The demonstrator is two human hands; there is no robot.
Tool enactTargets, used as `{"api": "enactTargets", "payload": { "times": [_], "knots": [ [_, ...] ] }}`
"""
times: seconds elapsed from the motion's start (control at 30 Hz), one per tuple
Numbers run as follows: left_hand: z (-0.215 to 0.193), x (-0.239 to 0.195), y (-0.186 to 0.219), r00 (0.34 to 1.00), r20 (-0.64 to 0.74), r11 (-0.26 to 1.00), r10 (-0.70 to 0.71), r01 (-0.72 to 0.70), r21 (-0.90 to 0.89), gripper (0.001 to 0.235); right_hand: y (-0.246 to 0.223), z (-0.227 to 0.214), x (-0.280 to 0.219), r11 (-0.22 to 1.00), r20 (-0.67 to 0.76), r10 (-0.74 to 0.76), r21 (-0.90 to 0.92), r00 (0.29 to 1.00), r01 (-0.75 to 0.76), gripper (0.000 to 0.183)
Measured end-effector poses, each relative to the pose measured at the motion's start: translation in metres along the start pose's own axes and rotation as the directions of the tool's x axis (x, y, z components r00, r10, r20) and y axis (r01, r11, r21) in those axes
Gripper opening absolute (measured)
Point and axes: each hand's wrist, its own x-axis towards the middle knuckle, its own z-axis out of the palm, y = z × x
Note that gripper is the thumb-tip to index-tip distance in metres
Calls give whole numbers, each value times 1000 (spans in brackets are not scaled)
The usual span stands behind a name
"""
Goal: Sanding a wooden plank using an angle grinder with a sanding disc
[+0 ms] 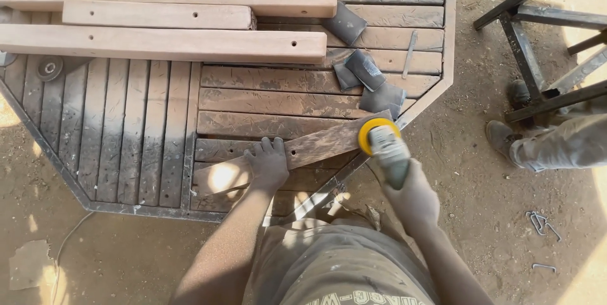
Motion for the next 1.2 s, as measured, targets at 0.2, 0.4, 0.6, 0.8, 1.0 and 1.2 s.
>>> {"api": "enactTargets", "payload": {
  "times": [0.2, 0.4, 0.6, 0.8, 1.0, 1.2],
  "knots": [
    [7, 6, -2, 1000, -9, 1000, 9, -9, -7, 44, 29, -44, 14, 953, -185, 250, 220, 950, -208, 72],
    [-1, 11, -27, 981, 174, 972, 88, -46, -229, 102, 11, -32, 9, 936, -236, 274, 286, 932, -203, 74],
    [-22, -38, -126, 991, 135, 942, -5, 50, -333, 102, -65, 11, -28, 972, -207, 157, 208, 966, -113, 69],
    [83, -31, -215, 857, 295, 394, -424, 467, -792, 85, -156, 76, -71, 994, 33, -4, 110, 999, 0, 59],
    [114, -11, -246, 898, 312, 449, -311, 428, -784, 62, -148, 107, -86, 950, 211, -285, -68, 935, 305, 86],
    [93, -8, -254, 891, 344, 470, -297, 450, -760, 70, -71, 84, -52, 982, -128, 126, 159, 984, -105, 75]
  ]
}}
